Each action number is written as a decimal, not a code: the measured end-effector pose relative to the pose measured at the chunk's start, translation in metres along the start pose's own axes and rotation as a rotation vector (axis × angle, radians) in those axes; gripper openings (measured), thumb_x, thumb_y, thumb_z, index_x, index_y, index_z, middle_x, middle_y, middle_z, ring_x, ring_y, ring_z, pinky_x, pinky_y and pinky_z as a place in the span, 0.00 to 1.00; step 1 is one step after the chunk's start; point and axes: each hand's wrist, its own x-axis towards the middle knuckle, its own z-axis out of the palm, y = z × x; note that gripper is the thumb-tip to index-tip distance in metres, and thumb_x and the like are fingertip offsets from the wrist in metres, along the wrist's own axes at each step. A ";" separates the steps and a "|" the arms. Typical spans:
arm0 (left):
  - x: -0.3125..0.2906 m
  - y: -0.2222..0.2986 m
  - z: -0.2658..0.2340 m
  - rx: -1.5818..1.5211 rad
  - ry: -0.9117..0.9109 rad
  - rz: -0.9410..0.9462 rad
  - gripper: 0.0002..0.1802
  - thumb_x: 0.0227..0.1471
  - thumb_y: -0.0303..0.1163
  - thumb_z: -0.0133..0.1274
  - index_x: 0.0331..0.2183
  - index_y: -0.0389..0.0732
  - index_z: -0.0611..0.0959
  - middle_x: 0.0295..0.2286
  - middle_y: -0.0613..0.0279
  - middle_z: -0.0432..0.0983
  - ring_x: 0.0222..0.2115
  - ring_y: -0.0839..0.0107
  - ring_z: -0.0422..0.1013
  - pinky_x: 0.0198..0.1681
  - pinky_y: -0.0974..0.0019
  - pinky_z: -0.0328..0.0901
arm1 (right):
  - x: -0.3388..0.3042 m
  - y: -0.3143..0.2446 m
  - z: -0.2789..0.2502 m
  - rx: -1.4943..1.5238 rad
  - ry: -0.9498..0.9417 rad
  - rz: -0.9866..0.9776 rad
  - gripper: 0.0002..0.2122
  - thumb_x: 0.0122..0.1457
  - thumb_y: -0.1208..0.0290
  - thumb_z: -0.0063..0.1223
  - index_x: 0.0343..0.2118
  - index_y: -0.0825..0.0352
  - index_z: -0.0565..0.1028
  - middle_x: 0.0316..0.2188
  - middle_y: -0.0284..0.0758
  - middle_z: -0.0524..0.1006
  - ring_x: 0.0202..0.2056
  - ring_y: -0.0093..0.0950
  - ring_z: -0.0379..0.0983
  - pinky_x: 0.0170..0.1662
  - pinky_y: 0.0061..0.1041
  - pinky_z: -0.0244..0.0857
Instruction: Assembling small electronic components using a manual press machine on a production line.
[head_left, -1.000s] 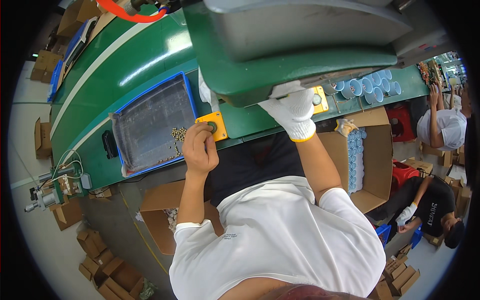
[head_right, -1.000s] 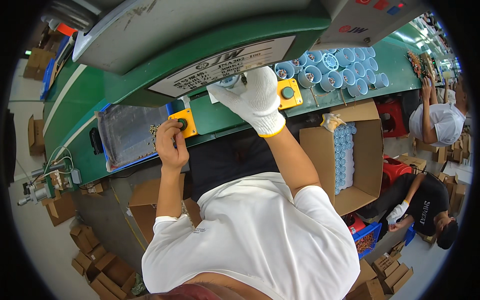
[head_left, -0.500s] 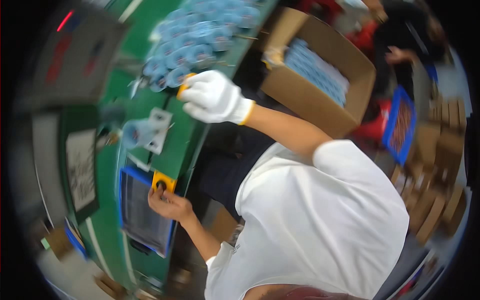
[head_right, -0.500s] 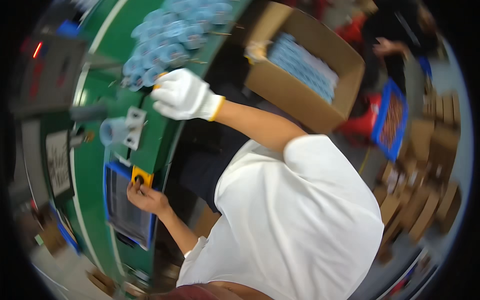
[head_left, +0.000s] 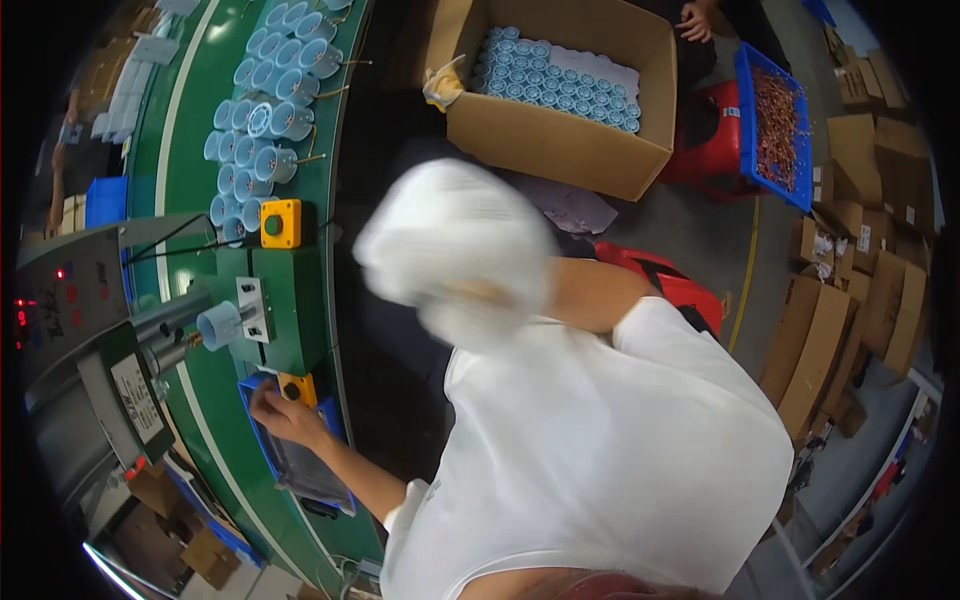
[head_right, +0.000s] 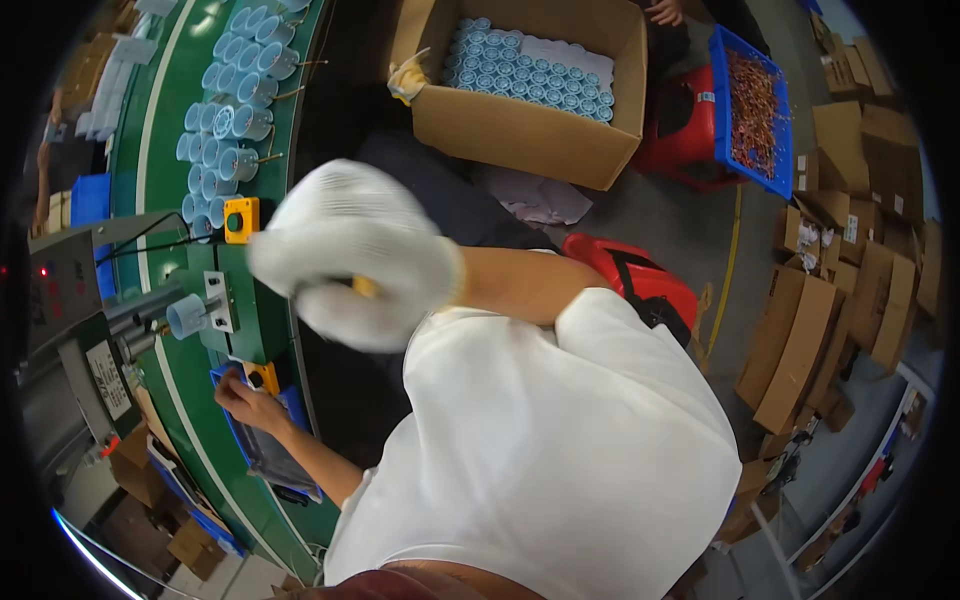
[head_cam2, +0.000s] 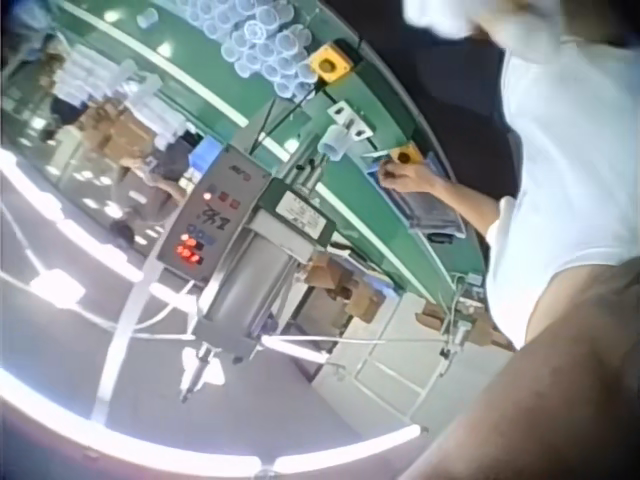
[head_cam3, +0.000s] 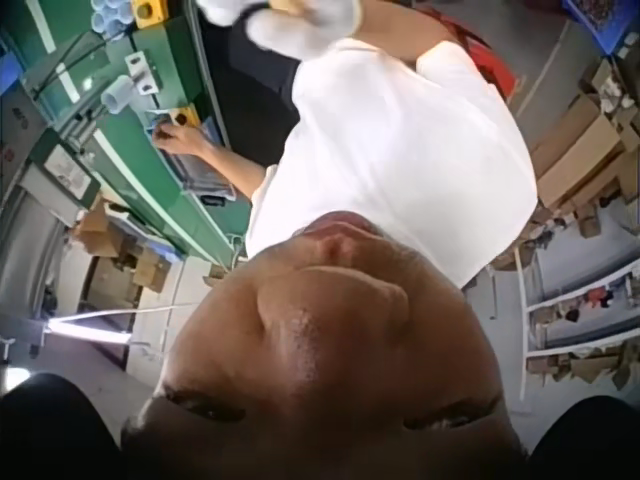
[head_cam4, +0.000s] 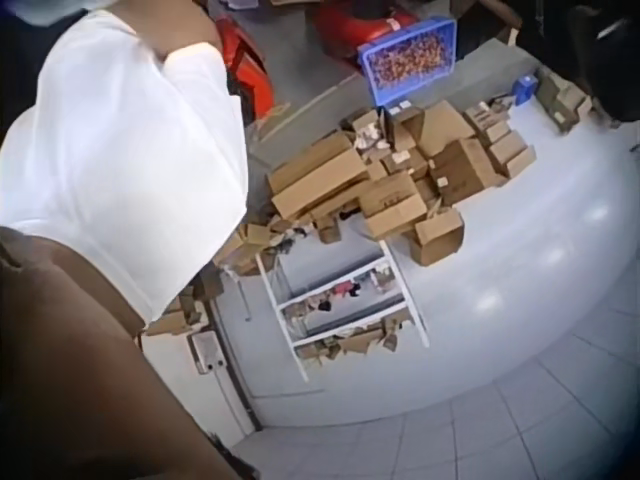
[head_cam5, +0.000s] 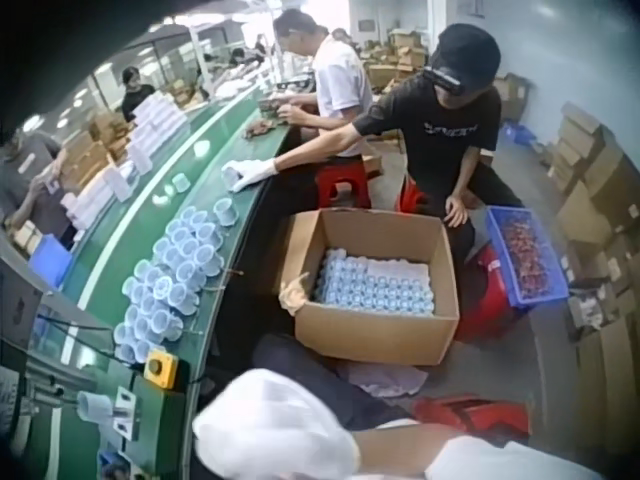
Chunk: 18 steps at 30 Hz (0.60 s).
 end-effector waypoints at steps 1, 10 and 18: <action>0.006 0.001 0.005 -0.014 0.036 0.030 0.12 0.72 0.31 0.49 0.47 0.31 0.79 0.44 0.48 0.83 0.45 0.54 0.80 0.52 0.54 0.73 | 0.006 -0.025 -0.027 -0.058 0.018 0.023 0.13 0.59 0.76 0.65 0.47 0.65 0.85 0.35 0.36 0.85 0.36 0.36 0.82 0.45 0.36 0.75; 0.015 0.004 0.050 0.050 0.089 0.061 0.10 0.69 0.30 0.59 0.45 0.34 0.85 0.39 0.49 0.86 0.41 0.54 0.84 0.48 0.55 0.75 | 0.005 -0.052 -0.102 -0.301 -0.126 0.213 0.14 0.58 0.79 0.64 0.47 0.67 0.85 0.40 0.39 0.84 0.41 0.39 0.81 0.48 0.38 0.75; 0.015 0.016 0.034 -0.146 0.186 -0.087 0.10 0.64 0.27 0.66 0.43 0.31 0.88 0.35 0.56 0.89 0.37 0.72 0.84 0.45 0.67 0.75 | 0.023 -0.026 0.007 -0.002 -0.538 0.039 0.14 0.57 0.82 0.63 0.47 0.67 0.85 0.44 0.42 0.83 0.45 0.41 0.80 0.51 0.39 0.74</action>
